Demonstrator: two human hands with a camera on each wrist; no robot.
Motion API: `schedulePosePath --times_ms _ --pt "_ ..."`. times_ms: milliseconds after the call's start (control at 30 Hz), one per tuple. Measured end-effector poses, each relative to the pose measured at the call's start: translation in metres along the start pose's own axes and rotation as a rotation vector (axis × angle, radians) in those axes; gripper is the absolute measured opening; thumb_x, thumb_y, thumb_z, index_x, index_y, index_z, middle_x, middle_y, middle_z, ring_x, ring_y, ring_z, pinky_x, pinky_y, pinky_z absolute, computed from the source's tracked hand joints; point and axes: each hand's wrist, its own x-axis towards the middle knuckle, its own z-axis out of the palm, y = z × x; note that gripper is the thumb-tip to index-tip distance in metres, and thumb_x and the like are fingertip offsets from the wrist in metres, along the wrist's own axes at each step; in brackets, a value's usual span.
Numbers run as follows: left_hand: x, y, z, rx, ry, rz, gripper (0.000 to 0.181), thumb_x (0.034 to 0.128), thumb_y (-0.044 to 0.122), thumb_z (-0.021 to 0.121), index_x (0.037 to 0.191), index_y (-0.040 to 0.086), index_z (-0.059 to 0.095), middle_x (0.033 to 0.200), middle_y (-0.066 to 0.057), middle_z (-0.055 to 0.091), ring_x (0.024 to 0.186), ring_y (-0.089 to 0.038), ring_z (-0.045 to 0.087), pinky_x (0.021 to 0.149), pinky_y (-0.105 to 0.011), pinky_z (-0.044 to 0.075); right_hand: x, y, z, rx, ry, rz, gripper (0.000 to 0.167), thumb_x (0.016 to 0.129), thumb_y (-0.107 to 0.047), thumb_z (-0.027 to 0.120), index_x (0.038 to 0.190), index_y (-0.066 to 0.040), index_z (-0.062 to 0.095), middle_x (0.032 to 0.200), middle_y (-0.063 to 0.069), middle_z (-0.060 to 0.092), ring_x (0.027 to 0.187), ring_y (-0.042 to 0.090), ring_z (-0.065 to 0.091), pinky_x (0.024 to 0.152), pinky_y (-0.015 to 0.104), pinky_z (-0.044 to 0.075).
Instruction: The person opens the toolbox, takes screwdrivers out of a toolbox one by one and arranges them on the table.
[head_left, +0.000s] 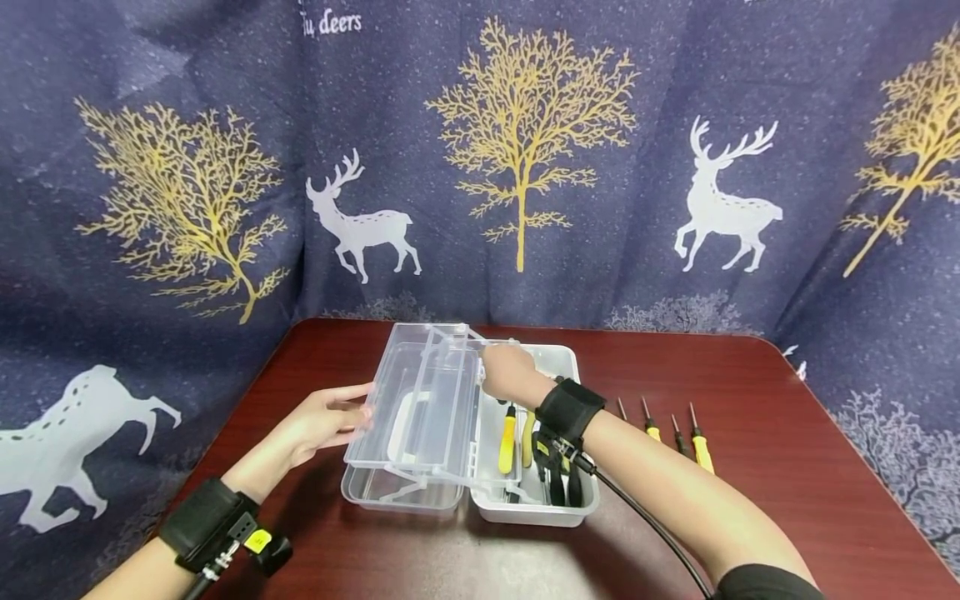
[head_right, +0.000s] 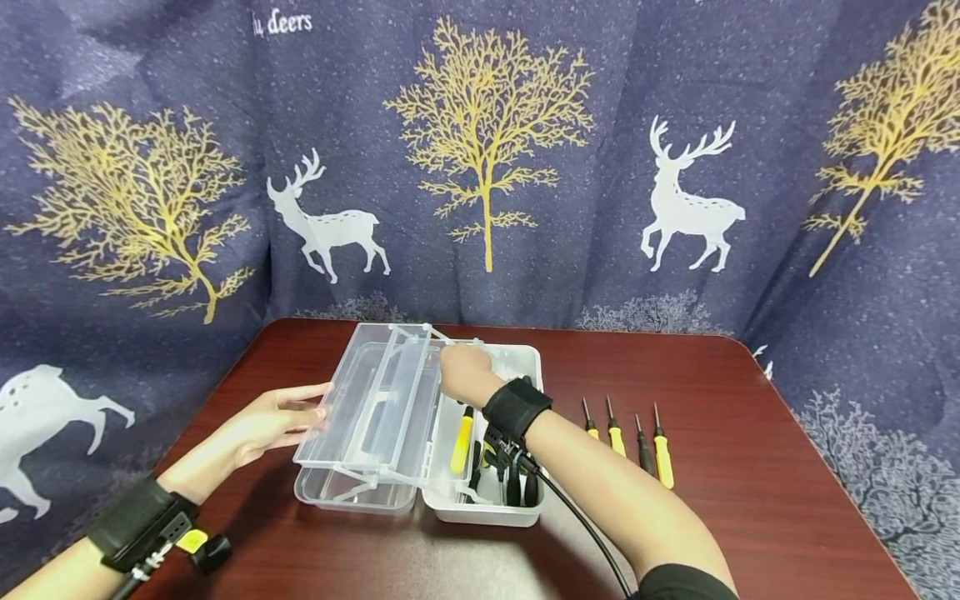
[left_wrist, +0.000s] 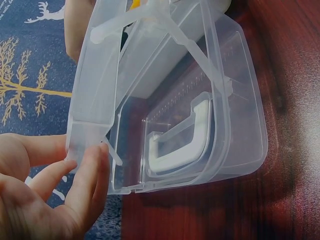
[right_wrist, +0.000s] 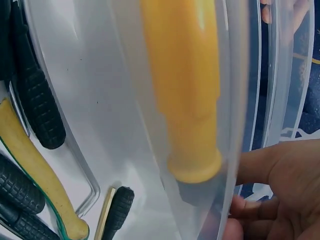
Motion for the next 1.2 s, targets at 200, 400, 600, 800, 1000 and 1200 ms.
schedulePosePath --times_ms 200,400,600,800,1000,1200 --pt "0.000 -0.001 0.000 0.003 0.002 0.003 0.062 0.0929 0.019 0.063 0.147 0.006 0.036 0.128 -0.023 0.059 0.096 -0.012 0.067 0.089 -0.035 0.057 0.000 -0.005 0.001 -0.057 0.039 0.021 0.009 0.079 -0.007 0.063 0.071 -0.009 0.065 0.080 0.010 0.070 0.076 0.026 0.067 0.057 0.035 0.056" --pt "-0.001 -0.002 -0.002 0.003 -0.011 -0.003 0.062 0.0933 0.018 0.062 0.148 0.006 0.035 0.131 -0.023 0.057 0.101 -0.014 0.067 0.091 -0.036 0.056 0.001 -0.004 0.005 -0.021 0.101 -0.029 0.016 0.079 -0.011 0.065 0.064 -0.009 0.062 0.071 0.010 0.069 0.073 0.027 0.067 0.065 0.038 0.058" --pt "0.000 -0.004 -0.003 -0.006 -0.021 0.000 0.064 0.0932 0.018 0.062 0.148 0.005 0.033 0.129 -0.020 0.060 0.100 -0.013 0.067 0.090 -0.035 0.057 0.000 0.001 0.007 0.060 0.138 -0.074 0.018 0.073 -0.011 0.072 0.061 -0.010 0.059 0.062 0.007 0.064 0.068 0.025 0.064 0.067 0.037 0.056" --pt "0.002 -0.003 -0.003 0.001 -0.021 0.006 0.064 0.0931 0.018 0.062 0.148 0.005 0.034 0.125 -0.017 0.063 0.099 -0.012 0.066 0.090 -0.034 0.057 -0.002 0.004 0.004 0.085 0.116 -0.071 0.019 0.070 -0.011 0.074 0.060 -0.010 0.058 0.057 0.003 0.057 0.062 0.022 0.057 0.061 0.032 0.050" --pt "0.001 -0.005 -0.003 0.009 -0.019 0.011 0.064 0.0935 0.019 0.062 0.148 0.005 0.033 0.129 -0.021 0.059 0.100 -0.013 0.066 0.091 -0.036 0.057 -0.004 0.007 0.003 0.130 0.120 -0.086 0.025 0.070 -0.012 0.074 0.056 -0.010 0.054 0.055 0.001 0.049 0.057 0.019 0.051 0.064 0.034 0.050" --pt "0.002 -0.005 -0.003 0.013 -0.021 0.018 0.063 0.0935 0.019 0.062 0.148 0.005 0.034 0.129 -0.022 0.059 0.099 -0.014 0.066 0.091 -0.037 0.056 -0.009 0.013 -0.006 0.256 0.107 -0.063 0.043 0.073 -0.010 0.071 0.046 -0.016 0.038 0.044 -0.005 0.032 0.045 0.011 0.032 0.046 0.024 0.030"
